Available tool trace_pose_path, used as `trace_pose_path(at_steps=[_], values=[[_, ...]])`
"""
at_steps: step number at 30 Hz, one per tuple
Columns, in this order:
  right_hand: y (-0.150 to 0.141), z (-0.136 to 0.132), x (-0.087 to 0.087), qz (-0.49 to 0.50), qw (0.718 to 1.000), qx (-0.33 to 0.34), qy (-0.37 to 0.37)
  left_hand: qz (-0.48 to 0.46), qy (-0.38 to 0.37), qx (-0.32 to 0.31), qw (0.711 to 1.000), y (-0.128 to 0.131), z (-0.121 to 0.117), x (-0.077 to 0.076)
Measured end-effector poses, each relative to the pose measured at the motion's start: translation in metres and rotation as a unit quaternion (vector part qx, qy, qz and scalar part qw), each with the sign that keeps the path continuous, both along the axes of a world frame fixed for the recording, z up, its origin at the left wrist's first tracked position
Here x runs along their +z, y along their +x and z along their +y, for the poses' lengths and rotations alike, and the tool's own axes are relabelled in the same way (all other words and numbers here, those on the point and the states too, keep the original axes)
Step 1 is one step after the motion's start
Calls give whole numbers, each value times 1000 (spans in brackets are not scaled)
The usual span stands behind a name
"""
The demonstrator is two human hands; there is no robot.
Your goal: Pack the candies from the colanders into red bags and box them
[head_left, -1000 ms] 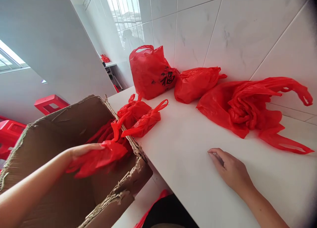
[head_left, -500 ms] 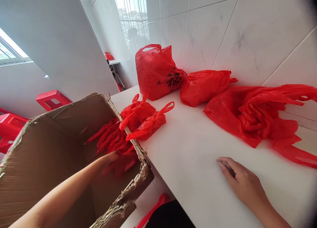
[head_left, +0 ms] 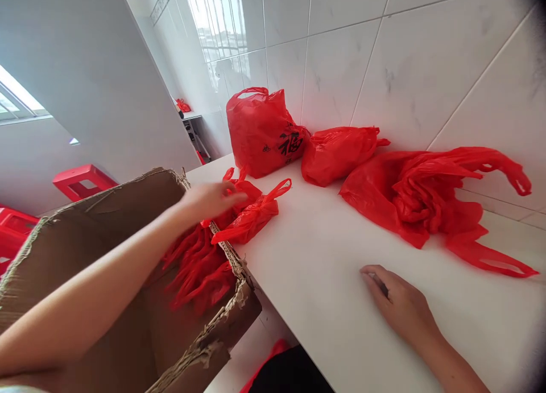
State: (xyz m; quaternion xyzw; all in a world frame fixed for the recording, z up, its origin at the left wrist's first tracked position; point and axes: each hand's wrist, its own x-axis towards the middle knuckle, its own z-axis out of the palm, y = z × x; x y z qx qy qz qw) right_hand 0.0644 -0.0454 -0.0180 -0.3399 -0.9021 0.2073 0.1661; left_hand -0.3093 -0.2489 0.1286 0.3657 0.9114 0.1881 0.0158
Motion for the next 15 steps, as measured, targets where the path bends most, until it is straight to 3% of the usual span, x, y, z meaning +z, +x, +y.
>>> trace_pose_path(at_steps=[2,4,6,9,12,15], values=[[0,0,0,7,1000,5,10,16,-102,-61,993,26,26,-26],[0,0,-1,10,1000,12,16,7,-123,-77,989,37,40,-45],[1,0,-2,12,1000,14,15,-24,-106,-86,990,34,41,-47],[2,-1,0,12,1000,7,3,-120,-57,-109,985,17,15,-19],[2,-2,2,-8,1000,-1,-27,-219,6,-96,971,13,-28,16],[2,-1,2,-20,999,-5,-27,-298,155,39,941,21,-71,28]])
